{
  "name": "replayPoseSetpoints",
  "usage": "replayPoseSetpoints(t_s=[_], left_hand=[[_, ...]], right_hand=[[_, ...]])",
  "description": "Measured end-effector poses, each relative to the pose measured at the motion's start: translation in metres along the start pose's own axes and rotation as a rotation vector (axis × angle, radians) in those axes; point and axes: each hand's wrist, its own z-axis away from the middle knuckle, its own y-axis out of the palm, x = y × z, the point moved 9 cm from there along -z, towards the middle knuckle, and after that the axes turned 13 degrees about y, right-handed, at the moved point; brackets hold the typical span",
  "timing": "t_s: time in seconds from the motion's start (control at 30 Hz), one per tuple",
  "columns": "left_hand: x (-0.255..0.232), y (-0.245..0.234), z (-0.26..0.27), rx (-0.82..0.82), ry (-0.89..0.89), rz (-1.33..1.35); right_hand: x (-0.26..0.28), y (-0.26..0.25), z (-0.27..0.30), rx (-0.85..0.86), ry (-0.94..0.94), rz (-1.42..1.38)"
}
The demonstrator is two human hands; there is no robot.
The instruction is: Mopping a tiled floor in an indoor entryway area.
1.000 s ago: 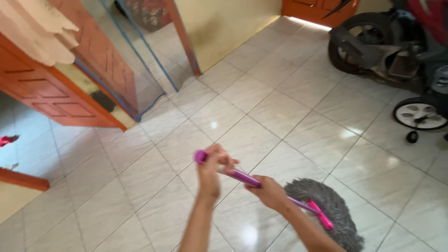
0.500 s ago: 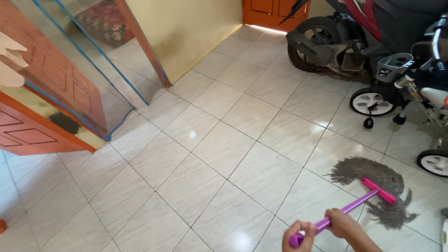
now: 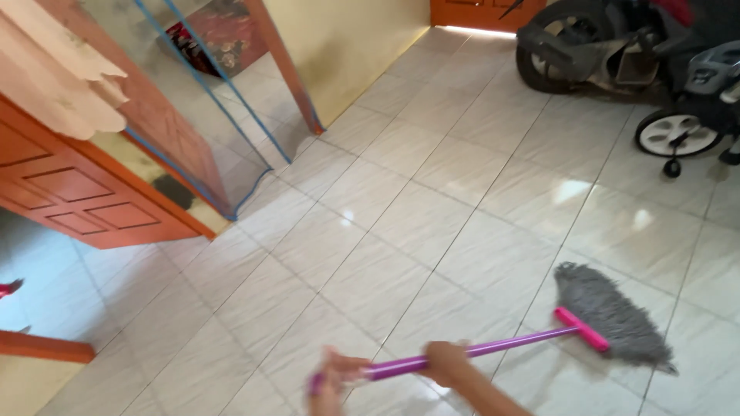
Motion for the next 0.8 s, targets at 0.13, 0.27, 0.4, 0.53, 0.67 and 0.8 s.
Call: replayPoseSetpoints(t_s=[0.13,0.27,0.4,0.53,0.67,0.8], left_hand=[[-0.138,-0.126,0.021,-0.062,0.338,0.184],[-0.241,-0.126,0.061,-0.175,0.349,0.202],[-0.266,-0.105,0.072,-0.210,0.479,0.136],[-0.265,-0.042,0.088,-0.077,0.568,0.147],[-0.248,0.056,0.097,-0.006,0.443,0.092],[-0.198,0.186,0.107,0.215,0.228,0.041]], right_hand=[[0.157,0.021,0.053,0.057,-0.266,-0.215],[0.226,-0.014,0.131,0.122,-0.343,-0.317],[0.219,-0.030,0.151,0.115,-0.338,-0.451],[0.164,-0.045,0.161,0.127,-0.255,-0.410],[0.062,-0.042,0.146,-0.011,-0.208,-0.444],[-0.074,-0.062,0.132,-0.106,-0.086,-0.453]])
